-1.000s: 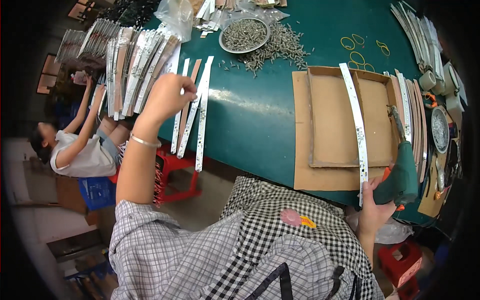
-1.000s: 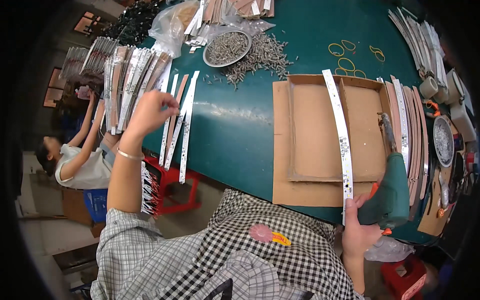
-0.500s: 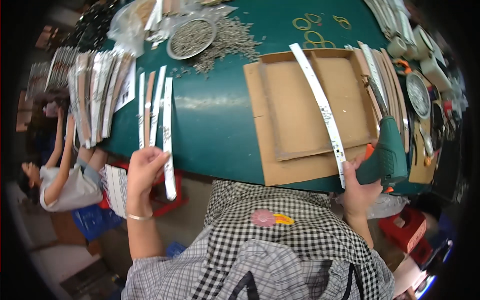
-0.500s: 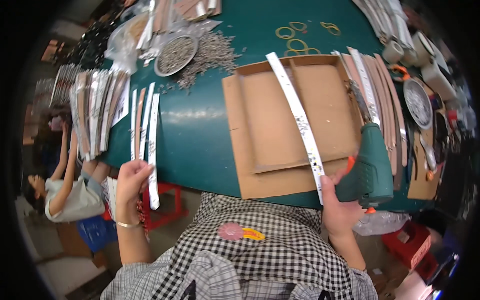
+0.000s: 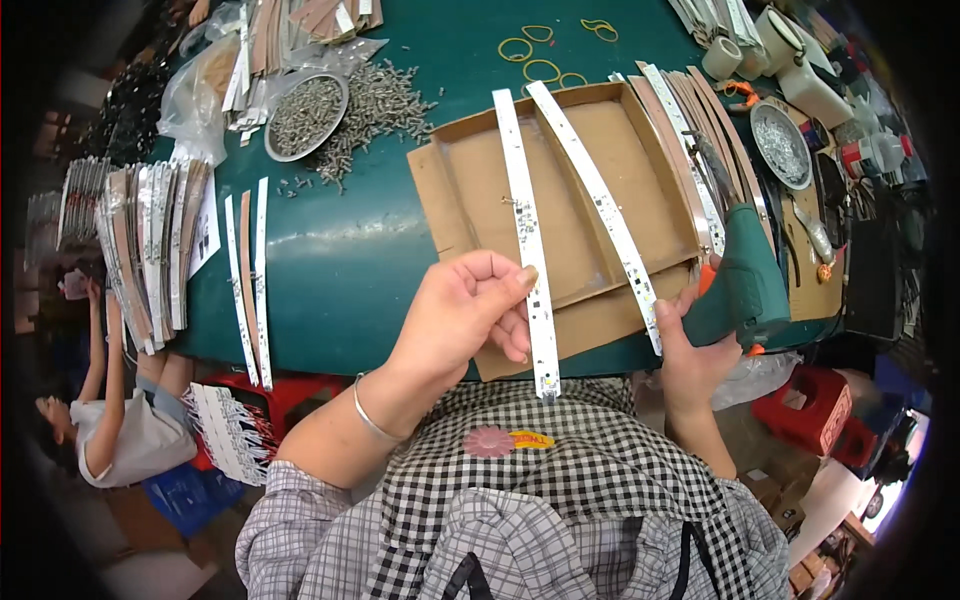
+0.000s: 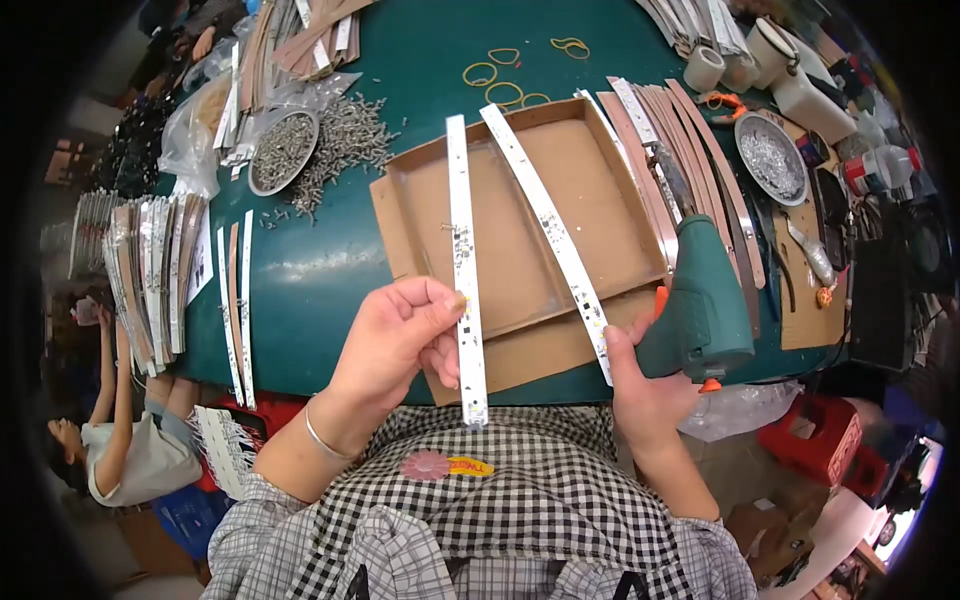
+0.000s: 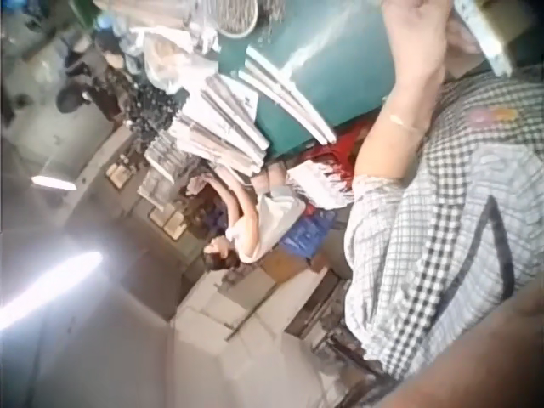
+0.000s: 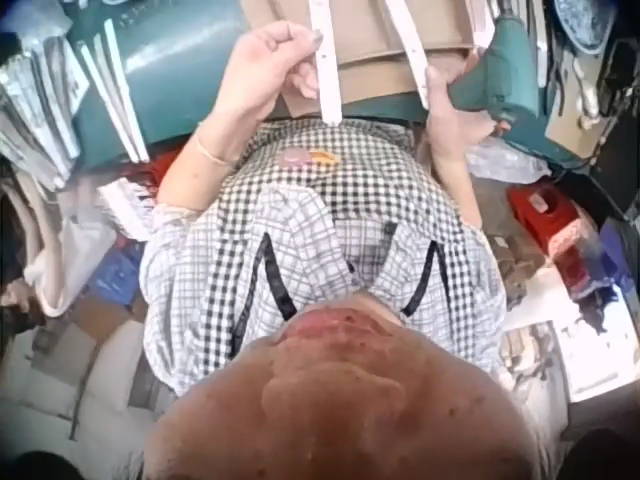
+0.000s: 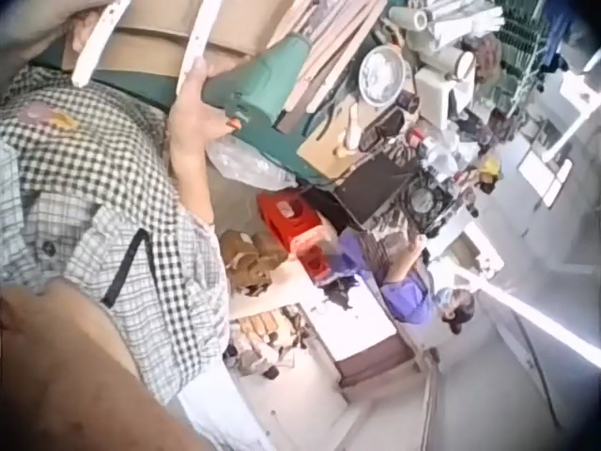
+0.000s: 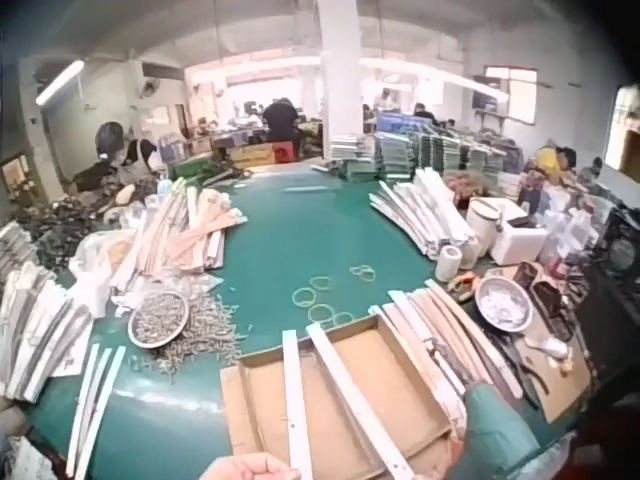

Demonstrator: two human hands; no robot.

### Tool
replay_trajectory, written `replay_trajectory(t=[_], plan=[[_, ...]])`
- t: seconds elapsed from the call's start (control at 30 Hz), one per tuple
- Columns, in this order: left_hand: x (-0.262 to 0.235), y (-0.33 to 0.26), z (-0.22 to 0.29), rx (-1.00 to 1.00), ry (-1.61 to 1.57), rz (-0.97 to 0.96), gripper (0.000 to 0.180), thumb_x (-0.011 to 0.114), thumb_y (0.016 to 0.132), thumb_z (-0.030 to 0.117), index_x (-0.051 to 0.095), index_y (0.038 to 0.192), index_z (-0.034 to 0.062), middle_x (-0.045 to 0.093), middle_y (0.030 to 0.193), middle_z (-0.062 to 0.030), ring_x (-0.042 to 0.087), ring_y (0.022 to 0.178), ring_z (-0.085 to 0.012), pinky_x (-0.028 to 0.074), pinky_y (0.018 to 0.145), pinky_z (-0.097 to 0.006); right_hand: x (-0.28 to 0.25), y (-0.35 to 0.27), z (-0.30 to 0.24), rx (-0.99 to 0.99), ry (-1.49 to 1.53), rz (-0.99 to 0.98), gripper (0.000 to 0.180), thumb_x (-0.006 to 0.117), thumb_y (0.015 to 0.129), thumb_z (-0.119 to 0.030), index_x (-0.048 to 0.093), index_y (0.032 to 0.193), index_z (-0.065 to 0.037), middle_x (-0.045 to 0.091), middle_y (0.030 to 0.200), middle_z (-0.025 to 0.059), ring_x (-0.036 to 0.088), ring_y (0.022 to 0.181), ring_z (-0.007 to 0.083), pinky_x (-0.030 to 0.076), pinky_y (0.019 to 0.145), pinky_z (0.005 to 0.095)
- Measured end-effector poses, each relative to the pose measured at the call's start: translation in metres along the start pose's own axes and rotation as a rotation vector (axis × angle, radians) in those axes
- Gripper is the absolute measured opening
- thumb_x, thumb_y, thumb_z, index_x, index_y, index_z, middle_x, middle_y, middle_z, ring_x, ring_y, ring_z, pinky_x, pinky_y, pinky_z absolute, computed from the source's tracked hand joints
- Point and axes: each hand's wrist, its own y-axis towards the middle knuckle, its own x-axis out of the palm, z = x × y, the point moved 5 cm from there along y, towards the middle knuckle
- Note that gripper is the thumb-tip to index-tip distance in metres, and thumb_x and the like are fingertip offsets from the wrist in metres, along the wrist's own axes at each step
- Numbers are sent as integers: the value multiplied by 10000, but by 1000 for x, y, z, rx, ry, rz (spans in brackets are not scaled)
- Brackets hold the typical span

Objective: The person solders small components onto LED light strips using a soldering gun and places the strips into a cardboard tray by hand.

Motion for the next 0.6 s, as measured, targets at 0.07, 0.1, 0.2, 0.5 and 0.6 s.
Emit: replay_trajectory(t=[0.07, 0.1, 0.2, 0.5, 0.6], plan=[[-3, -1, -8, -50, 62, 40, 200, 592, 941, 142, 578, 954, -57, 664, 738, -108, 622, 532, -127, 530, 470, -229, -4, 1, 0, -69, -4, -17, 610, 682, 765, 87, 429, 1319, 40, 544, 956, 32, 516, 801, 82, 445, 758, 220], [-2, -4, -10, -59, 63, 59, 219, 603, 936, 153, 594, 968, -64, 664, 723, -94, 620, 526, -121, 508, 452, -223, -5, 1, 0, -61, -9, -13, 610, 682, 765, 87, 429, 1319, 40, 544, 956, 32, 516, 801, 82, 445, 758, 220], [-2, -8, -2, -124, 276, 43, 194, 592, 936, 122, 638, 926, -66, 664, 713, -100, 601, 490, -114, 470, 415, -203, -6, 2, 1, -5, -76, -25, 621, 691, 768, 79, 432, 1331, 32, 543, 901, 10, 517, 796, 80, 436, 759, 210], [-7, 7, 53, 1072, 1352, 367, 273, 759, 675, 31, 708, 935, 100, 682, 817, -10, 592, 847, -225, 396, 818, -349, -23, 5, -10, -64, -71, -103, 586, 638, 860, -72, 367, 1359, 75, 536, 814, 70, 545, 638, 128, 483, 591, 234], [-12, 15, 52, 1045, 1383, 393, 292, 780, 662, 74, 710, 942, 120, 681, 806, 3, 577, 859, -204, 344, 862, -368, -16, 6, -29, 48, 266, -311, 640, 684, 840, -169, 366, 1329, 92, 512, 759, 78, 537, 566, 143, 486, 494, 254]])
